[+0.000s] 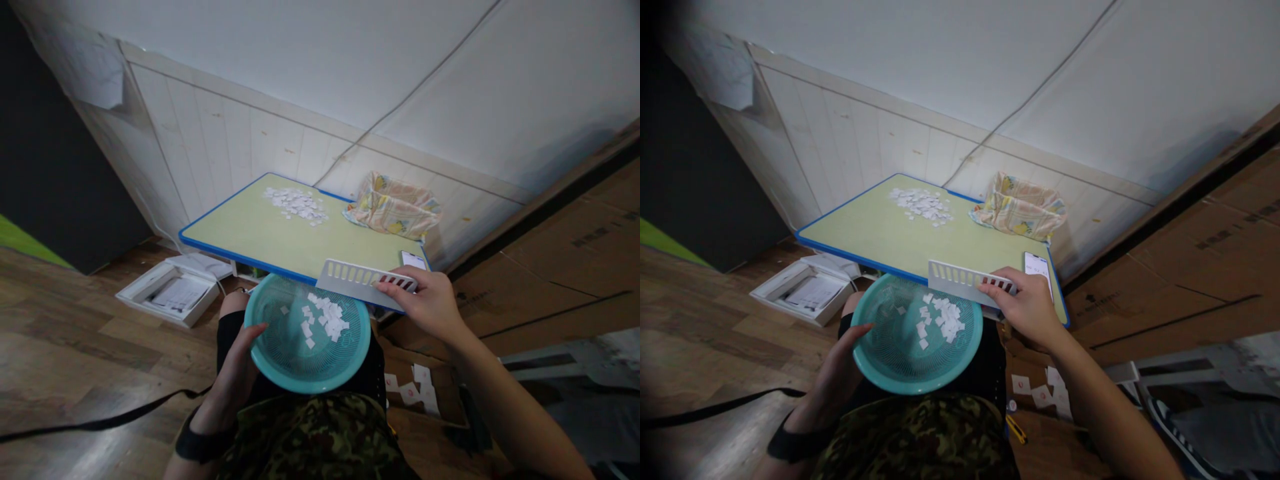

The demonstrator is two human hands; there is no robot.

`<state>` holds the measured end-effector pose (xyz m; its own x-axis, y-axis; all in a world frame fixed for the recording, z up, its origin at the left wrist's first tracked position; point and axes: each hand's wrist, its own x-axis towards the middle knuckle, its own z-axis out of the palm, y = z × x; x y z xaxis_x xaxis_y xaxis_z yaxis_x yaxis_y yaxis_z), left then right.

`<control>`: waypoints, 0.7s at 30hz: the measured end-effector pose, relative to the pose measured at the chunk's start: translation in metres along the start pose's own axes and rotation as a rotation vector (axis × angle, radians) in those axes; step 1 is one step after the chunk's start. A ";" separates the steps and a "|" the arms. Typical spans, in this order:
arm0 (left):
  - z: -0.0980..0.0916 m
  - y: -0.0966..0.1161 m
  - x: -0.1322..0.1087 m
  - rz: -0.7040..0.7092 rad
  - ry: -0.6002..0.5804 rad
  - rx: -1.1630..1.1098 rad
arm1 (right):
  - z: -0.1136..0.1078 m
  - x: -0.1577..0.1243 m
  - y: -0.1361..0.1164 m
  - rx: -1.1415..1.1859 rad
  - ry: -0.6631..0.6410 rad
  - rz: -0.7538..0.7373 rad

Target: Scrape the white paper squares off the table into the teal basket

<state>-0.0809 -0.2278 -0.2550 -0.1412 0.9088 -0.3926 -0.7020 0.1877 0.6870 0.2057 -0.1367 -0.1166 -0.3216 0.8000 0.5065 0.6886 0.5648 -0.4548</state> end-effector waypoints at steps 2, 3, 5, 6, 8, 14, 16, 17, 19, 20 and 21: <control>-0.001 0.000 0.000 -0.010 0.005 -0.005 | -0.001 0.001 0.002 0.001 0.014 0.003; -0.001 0.000 0.001 -0.016 0.008 -0.005 | -0.001 0.001 0.004 -0.003 0.030 0.009; -0.002 0.000 0.001 -0.021 0.013 -0.004 | -0.001 0.004 0.010 -0.015 0.085 0.022; -0.003 0.000 0.002 -0.022 0.013 -0.003 | -0.001 0.006 0.014 -0.020 0.120 0.024; -0.005 0.000 0.002 -0.023 0.009 -0.007 | 0.002 0.008 0.025 -0.032 0.175 0.014; -0.006 0.001 0.000 -0.023 -0.003 -0.038 | 0.018 0.012 0.064 -0.018 0.062 0.032; -0.006 0.001 0.000 -0.026 -0.018 -0.041 | 0.023 0.018 0.077 -0.010 0.005 0.063; -0.007 0.000 0.001 -0.025 -0.018 -0.043 | 0.026 0.022 0.083 -0.012 -0.029 0.076; -0.009 -0.001 0.002 -0.030 -0.001 -0.040 | 0.032 0.034 0.094 -0.019 -0.101 0.080; -0.011 -0.001 0.003 -0.036 0.009 -0.036 | 0.035 0.042 0.099 -0.017 -0.123 0.072; -0.012 -0.002 0.003 -0.041 0.013 -0.031 | 0.039 0.050 0.103 -0.012 -0.137 0.060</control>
<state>-0.0885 -0.2301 -0.2648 -0.1206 0.8957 -0.4279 -0.7288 0.2128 0.6508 0.2353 -0.0309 -0.1667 -0.3650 0.8529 0.3734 0.7168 0.5133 -0.4718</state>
